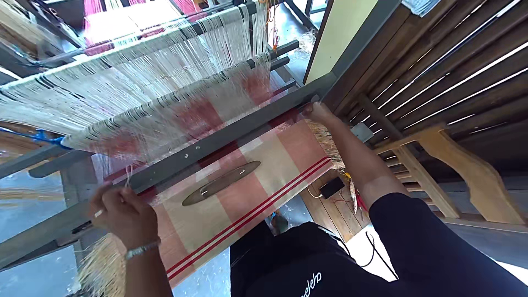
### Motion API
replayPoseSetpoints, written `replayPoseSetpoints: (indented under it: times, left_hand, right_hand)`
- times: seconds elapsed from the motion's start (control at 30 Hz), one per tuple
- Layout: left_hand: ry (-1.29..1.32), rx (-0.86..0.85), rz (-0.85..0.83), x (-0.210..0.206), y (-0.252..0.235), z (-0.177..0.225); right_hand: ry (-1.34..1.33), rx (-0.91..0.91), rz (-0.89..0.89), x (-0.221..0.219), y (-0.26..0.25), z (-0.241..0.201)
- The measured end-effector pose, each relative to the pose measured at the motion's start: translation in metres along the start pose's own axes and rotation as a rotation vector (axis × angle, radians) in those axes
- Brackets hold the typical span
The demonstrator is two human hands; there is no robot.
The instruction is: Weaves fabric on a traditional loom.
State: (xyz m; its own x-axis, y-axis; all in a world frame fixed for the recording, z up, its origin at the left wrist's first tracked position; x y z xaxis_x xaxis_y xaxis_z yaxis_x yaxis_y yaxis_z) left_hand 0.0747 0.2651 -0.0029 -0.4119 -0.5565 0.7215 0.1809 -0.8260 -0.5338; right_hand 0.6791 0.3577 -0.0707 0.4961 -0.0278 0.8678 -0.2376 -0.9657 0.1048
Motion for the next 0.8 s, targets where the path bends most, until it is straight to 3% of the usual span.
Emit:
replayPoseSetpoints:
  times: [0.17, 0.57, 0.8]
  left_hand:
    - [-0.143, 0.1, -0.219, -0.042, -0.054, -0.003]
    - [-0.295, 0.143, -0.211, -0.064, -0.056, -0.016]
    - [-0.299, 0.143, -0.199, -0.063, -0.056, -0.016]
  right_hand:
    - [-0.01, -0.024, -0.025, -0.01, 0.007, 0.015]
    - [0.149, 0.05, -0.106, 0.001, -0.005, 0.009]
    - [0.16, -0.056, -0.135, -0.003, -0.01, -0.007]
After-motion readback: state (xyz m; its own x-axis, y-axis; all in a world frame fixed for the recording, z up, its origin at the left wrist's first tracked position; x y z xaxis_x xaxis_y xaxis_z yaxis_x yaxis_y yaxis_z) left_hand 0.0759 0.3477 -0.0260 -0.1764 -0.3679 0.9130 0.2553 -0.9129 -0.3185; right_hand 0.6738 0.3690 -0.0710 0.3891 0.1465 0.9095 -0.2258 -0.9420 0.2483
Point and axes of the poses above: each hand's wrist, its own y-axis away from the middle knuckle, its own x-axis out of the back of the hand, z = x × y, the point moved 4 cm from there along -y, towards the middle knuckle, and after that the axes turned 7 degrees about z, right-handed, at the moved point
